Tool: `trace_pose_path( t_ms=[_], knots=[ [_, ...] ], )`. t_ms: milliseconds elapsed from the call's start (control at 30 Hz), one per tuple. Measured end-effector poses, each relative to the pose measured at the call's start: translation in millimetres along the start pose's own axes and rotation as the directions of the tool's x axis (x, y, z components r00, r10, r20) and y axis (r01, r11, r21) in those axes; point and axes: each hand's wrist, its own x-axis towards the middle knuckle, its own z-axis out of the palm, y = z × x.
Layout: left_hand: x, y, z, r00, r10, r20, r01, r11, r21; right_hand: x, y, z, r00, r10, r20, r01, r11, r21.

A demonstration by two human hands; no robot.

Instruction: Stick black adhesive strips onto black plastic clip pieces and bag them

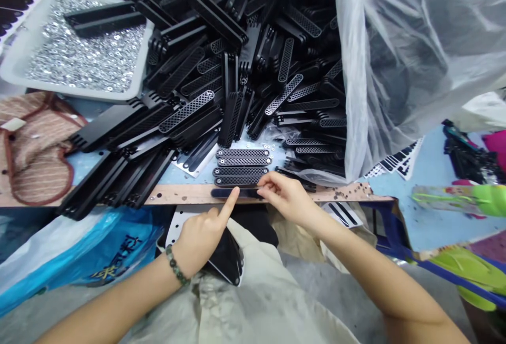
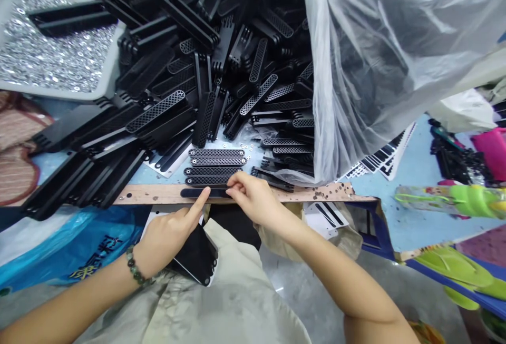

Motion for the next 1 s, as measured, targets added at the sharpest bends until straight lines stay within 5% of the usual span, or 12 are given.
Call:
trace_pose_path(
  t_ms=[67,133,333,633,800,900,1000],
  knots=[
    [-0.3,0.9,0.5,1.000,-0.013,0.000,0.013,1.000,0.012,1.2,6.9,0.7,0.993,0.111,0.035,-0.116,0.965,0.234],
    [-0.8,1.6,0.9,1.000,-0.024,-0.008,0.025,0.999,0.032,1.0,13.8,1.2,0.986,0.159,0.045,-0.165,0.943,0.288],
    [-1.8,1.6,1.9,0.999,-0.019,-0.027,0.021,0.998,0.061,-0.9,24.8,4.6,0.992,0.105,-0.073,-0.113,0.987,-0.112],
    [-2.7,0.7,4.3,0.997,-0.007,-0.074,0.012,0.998,0.064,7.4,20.8,3.6,0.992,0.129,-0.013,-0.128,0.964,-0.234],
    [-4.6,-0.4,8.4,0.994,0.014,-0.107,-0.006,0.997,0.071,6.6,21.9,-2.6,0.984,0.154,-0.094,-0.178,0.913,-0.368],
    [-4.4,-1.2,10.5,0.992,0.012,-0.124,-0.005,0.998,0.055,-15.4,35.6,-0.4,0.975,0.153,-0.158,-0.186,0.956,-0.227],
    [-1.5,-0.7,12.0,0.985,0.000,-0.174,0.003,1.000,0.016,-55.3,70.7,7.3,0.958,0.279,-0.073,-0.264,0.950,0.167]
  ],
)
